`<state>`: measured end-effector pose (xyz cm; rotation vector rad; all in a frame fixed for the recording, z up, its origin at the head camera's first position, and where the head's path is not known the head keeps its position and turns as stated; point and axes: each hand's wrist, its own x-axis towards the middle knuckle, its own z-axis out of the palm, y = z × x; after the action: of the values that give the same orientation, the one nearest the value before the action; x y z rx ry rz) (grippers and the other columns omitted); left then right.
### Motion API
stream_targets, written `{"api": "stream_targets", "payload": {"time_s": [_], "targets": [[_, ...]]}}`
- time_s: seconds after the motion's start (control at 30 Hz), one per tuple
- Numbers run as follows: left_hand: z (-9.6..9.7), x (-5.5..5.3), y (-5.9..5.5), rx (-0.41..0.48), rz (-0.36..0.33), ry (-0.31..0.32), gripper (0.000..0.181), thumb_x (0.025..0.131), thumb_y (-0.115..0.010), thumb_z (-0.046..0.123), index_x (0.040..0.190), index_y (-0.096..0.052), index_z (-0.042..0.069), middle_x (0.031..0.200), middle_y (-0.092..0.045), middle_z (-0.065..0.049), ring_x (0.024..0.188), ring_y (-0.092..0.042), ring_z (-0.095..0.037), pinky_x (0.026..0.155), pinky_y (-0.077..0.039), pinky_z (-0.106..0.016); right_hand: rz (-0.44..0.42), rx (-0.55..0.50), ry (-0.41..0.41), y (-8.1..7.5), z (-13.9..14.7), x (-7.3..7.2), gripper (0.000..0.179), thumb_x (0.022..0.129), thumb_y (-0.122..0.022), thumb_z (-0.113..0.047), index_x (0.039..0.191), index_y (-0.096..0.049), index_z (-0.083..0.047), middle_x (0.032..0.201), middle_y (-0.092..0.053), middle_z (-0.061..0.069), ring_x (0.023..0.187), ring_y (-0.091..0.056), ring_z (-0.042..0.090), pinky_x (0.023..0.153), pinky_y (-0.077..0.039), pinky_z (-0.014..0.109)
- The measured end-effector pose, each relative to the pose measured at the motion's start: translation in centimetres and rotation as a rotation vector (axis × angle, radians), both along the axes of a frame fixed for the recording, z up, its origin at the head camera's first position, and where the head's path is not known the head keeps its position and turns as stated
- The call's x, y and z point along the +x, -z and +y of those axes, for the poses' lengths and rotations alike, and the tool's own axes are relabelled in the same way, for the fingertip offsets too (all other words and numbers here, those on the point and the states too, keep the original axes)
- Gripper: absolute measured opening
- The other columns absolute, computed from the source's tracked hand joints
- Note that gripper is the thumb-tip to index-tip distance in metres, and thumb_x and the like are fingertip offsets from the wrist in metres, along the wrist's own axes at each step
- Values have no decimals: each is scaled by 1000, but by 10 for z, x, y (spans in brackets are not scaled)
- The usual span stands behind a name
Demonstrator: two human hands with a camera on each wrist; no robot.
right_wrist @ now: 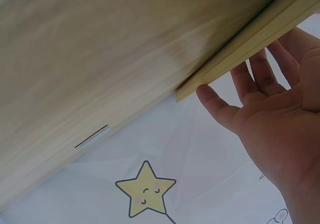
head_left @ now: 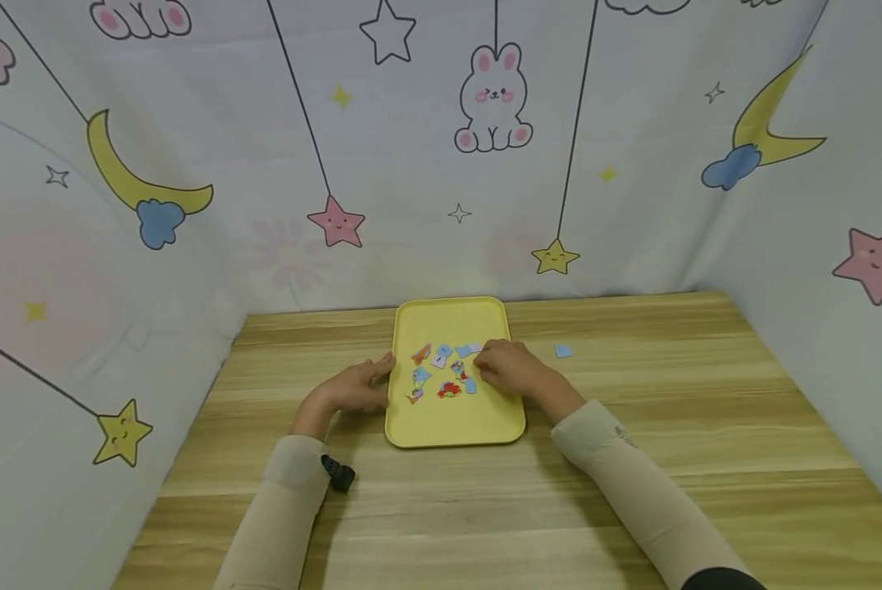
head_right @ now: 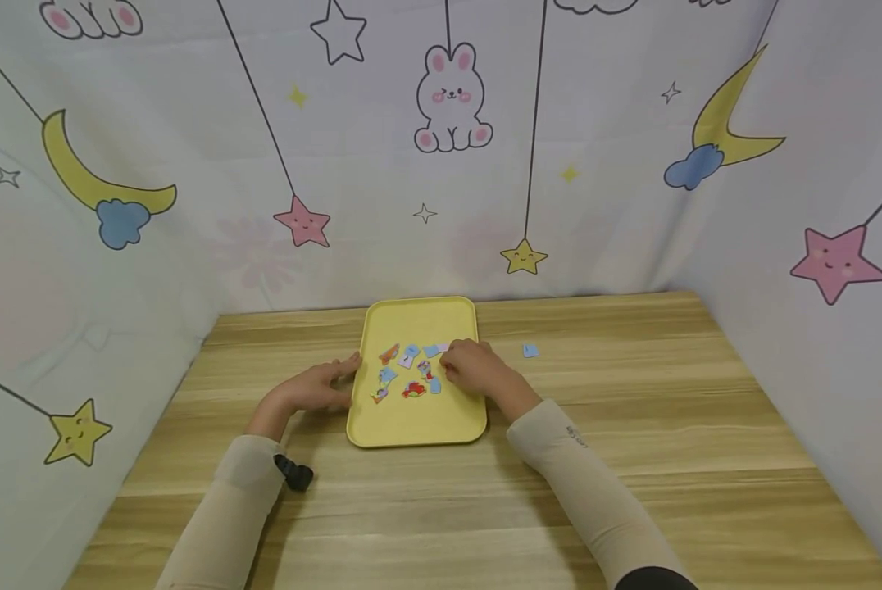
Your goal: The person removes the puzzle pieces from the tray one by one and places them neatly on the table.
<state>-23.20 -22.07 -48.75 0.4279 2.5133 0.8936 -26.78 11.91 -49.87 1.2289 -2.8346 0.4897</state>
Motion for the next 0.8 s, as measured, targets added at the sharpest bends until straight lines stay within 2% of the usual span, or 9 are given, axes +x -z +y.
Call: {"api": "stream_targets", "payload": {"time_s": [0.23, 0.3, 0.37, 0.57, 0.8], "targets": [[1, 1, -1, 20, -13, -8, 90, 91, -73, 16, 167, -25, 6, 174, -18, -11, 160, -5, -46, 127, -15, -63, -4, 30, 24, 2, -1, 0, 9, 102, -68, -10, 93, -71, -11, 89, -63, 2, 78, -55, 18, 70, -46, 36], [1, 0, -1, 30, -20, -11, 91, 91, -73, 15, 167, -25, 6, 175, -16, -10, 160, -4, -46, 127, -15, -62, -5, 38, 36, 2, -1, 0, 8, 102, -67, -10, 97, -73, -10, 90, -64, 3, 79, -56, 18, 70, -47, 37], [1, 0, 0, 38, -28, -16, 91, 90, -74, 14, 167, -26, 6, 175, -15, -10, 160, -4, -45, 127, -16, -62, -5, 38, 44, 2, -1, 1, 8, 103, -67, -10, 101, -74, -8, 95, -67, 5, 82, -60, 20, 72, -49, 39], [0, 0, 1, 29, -26, -20, 92, 89, -75, 15, 167, -26, 7, 175, -16, -11, 160, -5, -46, 127, -16, -63, 14, -33, 28, 1, 0, 2, 19, 102, -66, -8, 115, -78, -2, 112, -73, 12, 104, -69, 29, 91, -56, 47], [0, 0, 2, 21, -21, -11, 91, 91, -74, 16, 167, -25, 7, 175, -15, -11, 160, -5, -45, 127, -16, -62, -10, -72, 32, -2, 1, 3, 21, 102, -66, -5, 118, -78, 1, 117, -73, 15, 110, -69, 30, 96, -57, 47]]}}
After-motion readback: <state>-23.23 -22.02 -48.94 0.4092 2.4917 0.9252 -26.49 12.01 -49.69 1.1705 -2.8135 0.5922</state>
